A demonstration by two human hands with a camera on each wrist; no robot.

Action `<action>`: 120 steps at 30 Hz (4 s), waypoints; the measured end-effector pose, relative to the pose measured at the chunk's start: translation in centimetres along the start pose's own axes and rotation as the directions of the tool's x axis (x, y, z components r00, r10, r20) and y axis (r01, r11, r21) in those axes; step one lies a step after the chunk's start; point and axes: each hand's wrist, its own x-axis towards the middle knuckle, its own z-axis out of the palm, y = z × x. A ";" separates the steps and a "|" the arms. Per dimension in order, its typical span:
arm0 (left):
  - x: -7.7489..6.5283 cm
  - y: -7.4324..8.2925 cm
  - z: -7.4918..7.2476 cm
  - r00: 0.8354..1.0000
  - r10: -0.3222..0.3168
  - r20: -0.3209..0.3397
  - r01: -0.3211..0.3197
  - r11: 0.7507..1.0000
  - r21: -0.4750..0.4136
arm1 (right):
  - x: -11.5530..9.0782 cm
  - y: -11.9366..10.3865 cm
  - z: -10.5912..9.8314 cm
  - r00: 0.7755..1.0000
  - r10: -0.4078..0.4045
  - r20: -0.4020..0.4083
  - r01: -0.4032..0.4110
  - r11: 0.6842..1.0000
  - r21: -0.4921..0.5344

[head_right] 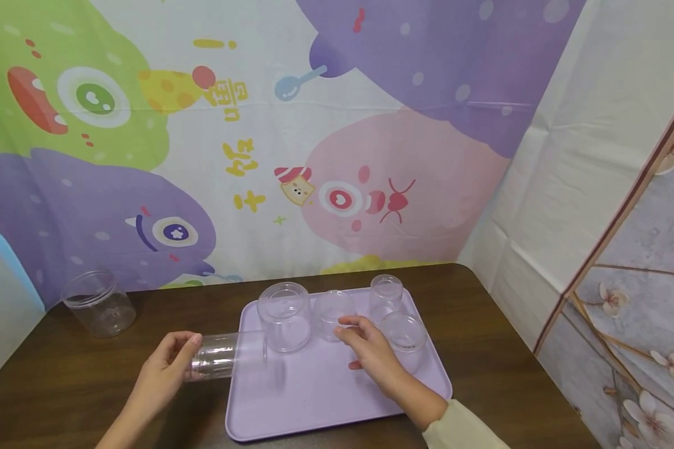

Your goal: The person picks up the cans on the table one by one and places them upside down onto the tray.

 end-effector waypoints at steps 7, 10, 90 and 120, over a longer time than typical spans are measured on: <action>-0.1 0.0 0.4 1.000 0.002 0.004 -0.002 1.000 -0.013 | -0.1 0.0 0.3 1.000 0.004 0.006 -0.004 1.000 0.009; 0.0 0.0 0.4 1.000 0.001 -0.001 -0.001 1.000 -0.015 | 0.0 0.0 0.5 1.000 0.004 0.012 -0.004 1.000 0.013; -0.4 2.8 5.6 0.995 0.072 0.068 -0.064 0.991 -0.113 | 0.5 0.8 3.1 0.996 -0.008 0.089 -0.001 0.995 0.102; -0.9 3.3 8.4 0.992 0.100 0.081 -0.086 0.983 -0.163 | 0.4 0.3 3.5 0.997 -0.024 0.076 0.013 0.989 0.145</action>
